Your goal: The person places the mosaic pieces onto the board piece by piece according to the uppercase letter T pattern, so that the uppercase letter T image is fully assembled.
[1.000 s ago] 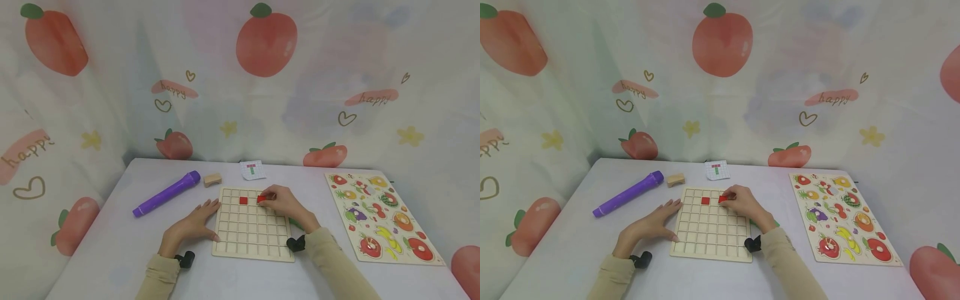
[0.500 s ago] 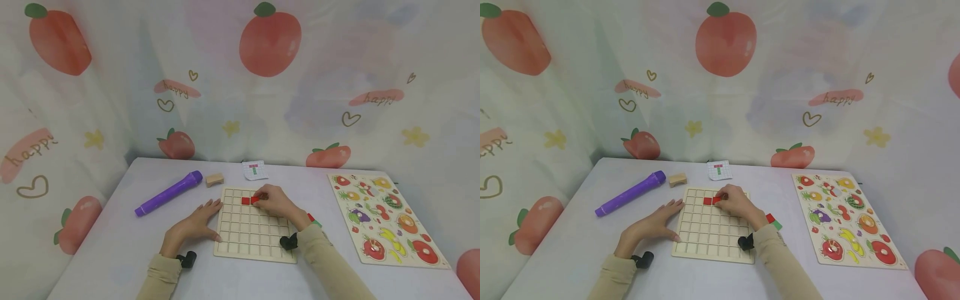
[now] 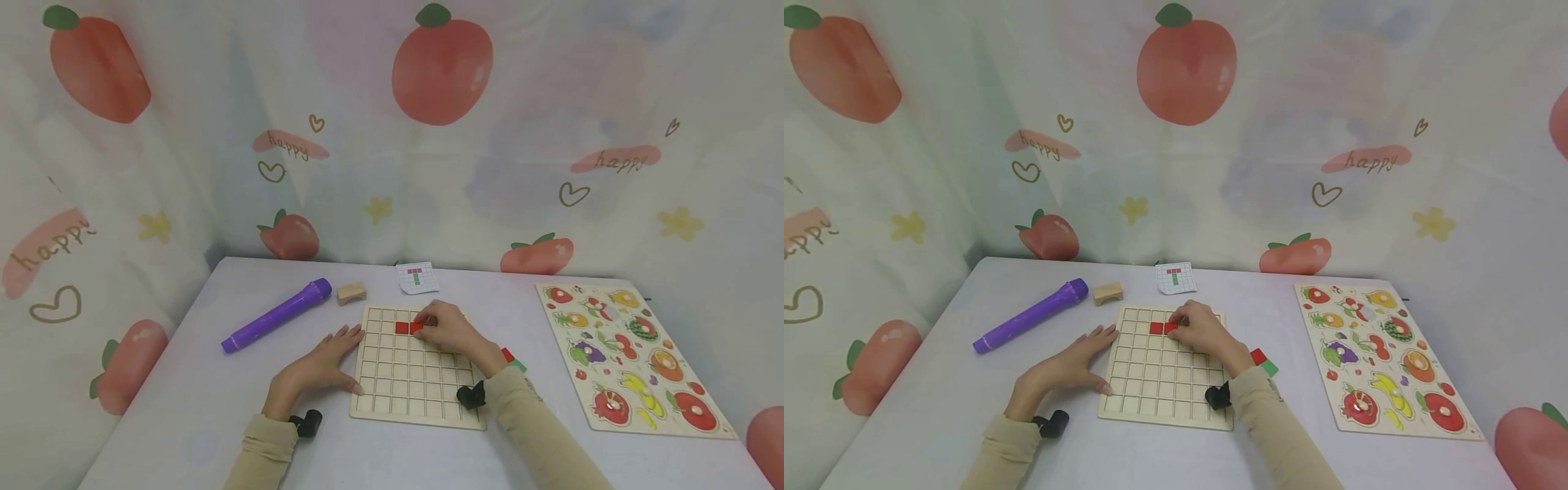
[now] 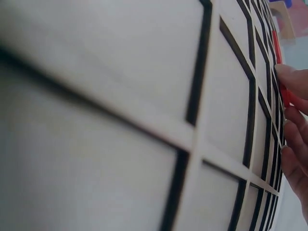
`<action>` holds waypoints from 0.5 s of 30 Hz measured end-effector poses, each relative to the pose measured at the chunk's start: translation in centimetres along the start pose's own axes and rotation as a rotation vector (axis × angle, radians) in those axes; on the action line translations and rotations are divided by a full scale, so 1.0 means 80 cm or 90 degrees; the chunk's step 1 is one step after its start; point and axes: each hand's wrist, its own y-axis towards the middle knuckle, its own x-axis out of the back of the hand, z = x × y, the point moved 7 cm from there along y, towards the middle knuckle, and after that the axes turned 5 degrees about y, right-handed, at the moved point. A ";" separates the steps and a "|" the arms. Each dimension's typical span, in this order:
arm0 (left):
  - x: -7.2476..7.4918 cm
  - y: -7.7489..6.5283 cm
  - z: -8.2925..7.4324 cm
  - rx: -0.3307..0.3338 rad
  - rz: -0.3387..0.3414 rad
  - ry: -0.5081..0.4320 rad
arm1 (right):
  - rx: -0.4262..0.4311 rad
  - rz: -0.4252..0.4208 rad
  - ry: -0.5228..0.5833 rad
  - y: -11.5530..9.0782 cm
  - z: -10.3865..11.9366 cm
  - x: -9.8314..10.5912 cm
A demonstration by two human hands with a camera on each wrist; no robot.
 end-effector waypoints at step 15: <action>-0.004 0.002 0.002 0.013 -0.001 0.002 | 0.003 -0.039 0.013 -0.029 -0.006 0.021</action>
